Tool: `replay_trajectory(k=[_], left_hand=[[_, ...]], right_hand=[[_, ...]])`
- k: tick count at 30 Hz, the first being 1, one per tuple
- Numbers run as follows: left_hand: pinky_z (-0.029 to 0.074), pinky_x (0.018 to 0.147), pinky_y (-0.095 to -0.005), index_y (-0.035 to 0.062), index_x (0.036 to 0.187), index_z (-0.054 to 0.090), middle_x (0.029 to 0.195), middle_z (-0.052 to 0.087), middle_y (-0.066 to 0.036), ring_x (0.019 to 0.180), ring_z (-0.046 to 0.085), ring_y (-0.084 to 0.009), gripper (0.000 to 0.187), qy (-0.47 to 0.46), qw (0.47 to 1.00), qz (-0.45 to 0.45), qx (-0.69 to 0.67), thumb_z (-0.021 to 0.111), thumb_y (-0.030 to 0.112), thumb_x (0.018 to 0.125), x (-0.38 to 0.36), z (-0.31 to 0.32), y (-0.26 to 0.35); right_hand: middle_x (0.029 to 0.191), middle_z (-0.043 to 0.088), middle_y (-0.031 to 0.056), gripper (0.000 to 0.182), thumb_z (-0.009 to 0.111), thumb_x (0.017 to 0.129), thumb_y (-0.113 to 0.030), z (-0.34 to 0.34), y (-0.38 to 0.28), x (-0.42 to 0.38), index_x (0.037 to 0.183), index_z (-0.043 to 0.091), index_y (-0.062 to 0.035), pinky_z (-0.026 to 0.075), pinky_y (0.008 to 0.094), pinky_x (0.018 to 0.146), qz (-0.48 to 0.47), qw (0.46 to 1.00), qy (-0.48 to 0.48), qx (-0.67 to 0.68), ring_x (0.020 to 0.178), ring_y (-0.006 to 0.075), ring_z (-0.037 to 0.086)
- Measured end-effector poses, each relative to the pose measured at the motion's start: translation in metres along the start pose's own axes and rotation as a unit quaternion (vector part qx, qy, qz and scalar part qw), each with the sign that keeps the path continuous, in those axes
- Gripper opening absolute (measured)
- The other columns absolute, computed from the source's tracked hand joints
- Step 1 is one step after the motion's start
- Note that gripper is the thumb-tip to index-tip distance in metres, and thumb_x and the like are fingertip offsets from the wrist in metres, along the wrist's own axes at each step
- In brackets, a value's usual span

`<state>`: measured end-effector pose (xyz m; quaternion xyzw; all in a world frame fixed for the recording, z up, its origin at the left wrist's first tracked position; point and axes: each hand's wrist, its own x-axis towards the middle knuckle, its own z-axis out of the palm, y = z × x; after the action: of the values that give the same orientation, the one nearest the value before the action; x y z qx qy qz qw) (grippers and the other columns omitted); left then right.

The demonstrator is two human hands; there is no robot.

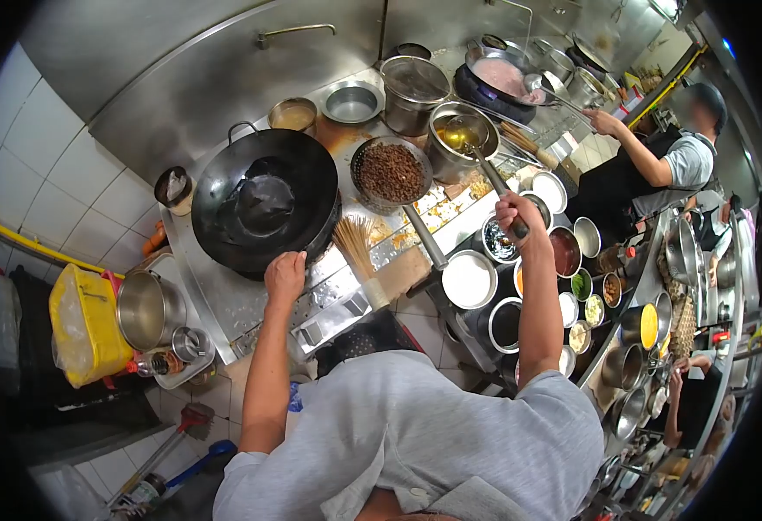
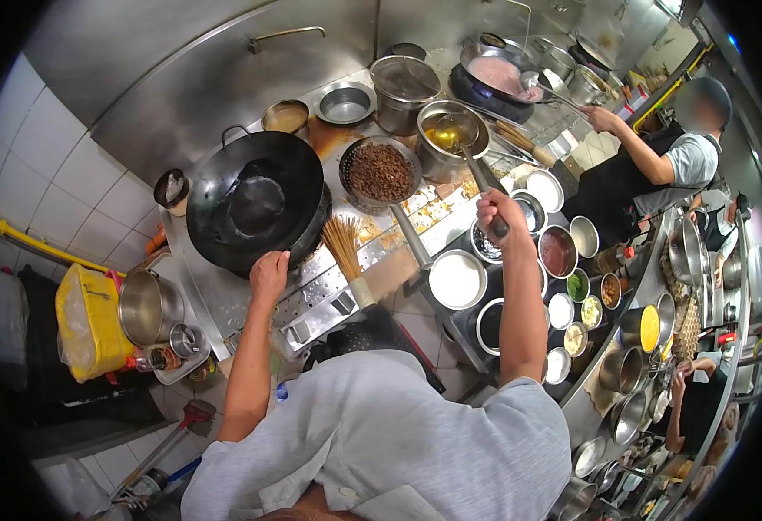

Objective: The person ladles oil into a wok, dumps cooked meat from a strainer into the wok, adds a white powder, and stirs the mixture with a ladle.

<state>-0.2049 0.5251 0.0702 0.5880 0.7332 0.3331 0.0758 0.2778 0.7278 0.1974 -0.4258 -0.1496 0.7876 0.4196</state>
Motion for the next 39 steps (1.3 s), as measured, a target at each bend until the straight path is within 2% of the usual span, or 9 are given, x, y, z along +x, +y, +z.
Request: replay_trajectory(k=[4,10,20,24,26,33,36,38,39], left_hand=[[0.052,0.074,-0.0535,0.0022,0.082,0.068,0.085,0.069,-0.020,0.082,0.066,-0.0435,0.031,0.008,1.000,0.008,-0.010,0.062,0.027,0.100,0.000,0.002,-0.002],[0.052,0.073,-0.0536,0.0028,0.081,0.068,0.084,0.069,-0.019,0.081,0.067,-0.0428,0.030,0.003,1.000,0.004,-0.001,0.063,0.027,0.099,0.000,0.002,-0.004],[0.052,0.076,-0.0540,0.0027,0.076,0.065,0.081,0.068,-0.019,0.081,0.067,-0.0414,0.030,0.026,0.999,0.010,-0.015,0.063,0.024,0.097,-0.003,0.004,-0.003],[0.050,0.084,-0.0507,0.0046,0.096,0.069,0.095,0.070,-0.015,0.095,0.066,-0.0361,0.018,0.049,0.999,0.016,-0.016,0.065,0.022,0.096,-0.008,0.005,-0.002],[0.049,0.087,-0.0493,0.0040,0.107,0.069,0.103,0.070,-0.013,0.102,0.065,-0.0340,0.021,0.020,1.000,0.008,-0.016,0.066,0.020,0.095,-0.013,0.003,-0.002],[0.031,0.120,-0.0547,-0.0061,0.141,0.051,0.133,0.055,-0.021,0.129,0.049,-0.0374,0.063,0.024,0.997,0.075,-0.004,0.073,0.020,0.087,-0.042,-0.006,0.000],[0.023,0.125,-0.0581,-0.0085,0.148,0.042,0.149,0.045,-0.025,0.143,0.037,-0.0407,0.074,0.015,0.997,0.071,-0.019,0.074,0.019,0.087,-0.053,-0.011,0.002],[0.024,0.125,-0.0587,-0.0087,0.147,0.043,0.148,0.045,-0.026,0.143,0.037,-0.0424,0.073,0.036,0.996,0.080,-0.026,0.073,0.018,0.087,-0.060,-0.014,0.005],[0.026,0.123,-0.0590,-0.0090,0.145,0.045,0.149,0.044,-0.027,0.143,0.037,-0.0445,0.068,0.048,0.996,0.077,-0.013,0.072,0.016,0.087,-0.063,-0.017,0.009]], right_hand=[[0.066,0.050,-0.0026,0.025,0.046,0.105,-0.013,-0.003,-0.019,-0.006,0.082,0.048,-0.0054,0.045,0.0176,0.039,0.069,0.979,-0.081,0.173,0.044,0.0021,0.046],[0.060,0.047,-0.0045,0.029,0.045,0.106,-0.016,0.029,-0.019,-0.055,0.079,0.048,-0.0052,0.044,0.0167,0.038,0.073,0.983,-0.074,0.153,0.042,0.0024,0.046],[0.084,0.046,0.0035,0.009,0.039,0.108,-0.013,0.093,0.048,-0.136,0.109,0.044,-0.0049,0.044,0.0244,0.038,0.113,0.964,-0.173,0.169,0.051,0.0073,0.051],[0.084,0.045,0.0041,0.012,0.037,0.108,-0.012,0.134,0.099,-0.140,0.109,0.044,-0.0025,0.049,0.0265,0.044,0.201,0.927,-0.221,0.227,0.051,0.0091,0.051],[0.080,0.045,0.0011,0.014,0.043,0.106,-0.007,0.144,0.125,-0.119,0.119,0.049,-0.0046,0.040,0.0197,0.036,0.231,0.934,-0.181,0.203,0.047,0.0037,0.044],[0.073,0.044,-0.0022,0.024,0.046,0.105,-0.006,0.224,0.221,-0.045,0.128,0.049,-0.0115,0.042,0.0221,0.039,0.253,0.952,-0.166,-0.034,0.046,0.0025,0.043],[0.073,0.046,-0.0032,0.050,0.052,0.099,-0.004,0.243,0.248,-0.026,0.147,0.044,-0.0104,0.040,0.0212,0.039,0.189,0.941,-0.179,-0.214,0.046,0.0042,0.042],[0.078,0.052,-0.0006,0.073,0.056,0.094,-0.004,0.242,0.260,-0.009,0.162,0.029,-0.0110,0.042,0.0243,0.038,0.061,0.876,-0.211,-0.430,0.047,0.0065,0.047],[0.086,0.064,0.0107,0.088,0.058,0.090,-0.004,0.241,0.255,-0.006,0.167,0.017,-0.0101,0.053,0.0350,0.051,0.036,0.829,-0.226,-0.510,0.058,0.0188,0.060]])
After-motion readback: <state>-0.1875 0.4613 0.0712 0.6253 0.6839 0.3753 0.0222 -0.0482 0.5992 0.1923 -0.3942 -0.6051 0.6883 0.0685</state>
